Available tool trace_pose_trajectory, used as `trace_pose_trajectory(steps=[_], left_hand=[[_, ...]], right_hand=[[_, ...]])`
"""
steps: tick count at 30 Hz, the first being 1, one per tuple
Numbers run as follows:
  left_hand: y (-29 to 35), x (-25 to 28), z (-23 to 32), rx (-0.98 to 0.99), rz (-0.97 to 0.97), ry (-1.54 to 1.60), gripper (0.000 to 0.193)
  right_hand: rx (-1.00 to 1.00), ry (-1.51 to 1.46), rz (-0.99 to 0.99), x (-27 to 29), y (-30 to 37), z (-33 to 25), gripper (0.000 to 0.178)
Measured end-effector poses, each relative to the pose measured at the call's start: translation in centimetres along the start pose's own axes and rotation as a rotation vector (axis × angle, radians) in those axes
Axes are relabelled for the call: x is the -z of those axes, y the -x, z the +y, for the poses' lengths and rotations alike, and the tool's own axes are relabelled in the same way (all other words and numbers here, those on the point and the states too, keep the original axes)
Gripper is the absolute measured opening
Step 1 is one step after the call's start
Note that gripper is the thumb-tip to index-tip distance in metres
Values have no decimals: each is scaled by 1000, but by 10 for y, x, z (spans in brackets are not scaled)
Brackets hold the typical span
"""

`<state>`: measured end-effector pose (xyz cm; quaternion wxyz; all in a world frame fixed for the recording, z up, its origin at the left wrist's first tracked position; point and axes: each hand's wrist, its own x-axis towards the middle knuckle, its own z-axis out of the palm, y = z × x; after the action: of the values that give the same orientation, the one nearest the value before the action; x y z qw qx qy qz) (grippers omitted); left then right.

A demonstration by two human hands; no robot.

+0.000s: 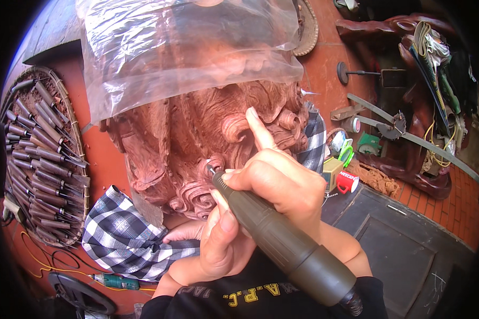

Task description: The person uses a rotary carving tool to refine intricate swirl patterns on a large wooden sculpture. They adjust their position and the cloth covering the workpiece, then continue carving details into the wood surface.

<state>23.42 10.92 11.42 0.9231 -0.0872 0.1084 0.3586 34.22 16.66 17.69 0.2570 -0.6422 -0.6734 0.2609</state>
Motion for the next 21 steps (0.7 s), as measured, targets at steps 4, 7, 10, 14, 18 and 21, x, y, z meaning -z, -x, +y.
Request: trace_pose_trajectory(steps=[4, 7, 10, 14, 18, 21], left_hand=[[-9, -18, 9, 6, 44, -7, 69], [-12, -18, 9, 21, 46, -2, 69], [-14, -20, 10, 47, 79, 33, 69], [-14, -18, 9, 39, 68, 33, 69], [-13, -15, 10, 20, 61, 23, 70], [-11, -14, 10, 19, 50, 14, 70]], right_hand=[[-18, -10, 23, 1, -2, 5, 10], [-34, -20, 49, 1, -3, 7, 11], [-27, -15, 40, 2, -3, 8, 12], [-1, 7, 32, 2, -4, 8, 11], [10, -27, 40, 0, -2, 12, 11], [19, -19, 6, 1, -5, 8, 11]])
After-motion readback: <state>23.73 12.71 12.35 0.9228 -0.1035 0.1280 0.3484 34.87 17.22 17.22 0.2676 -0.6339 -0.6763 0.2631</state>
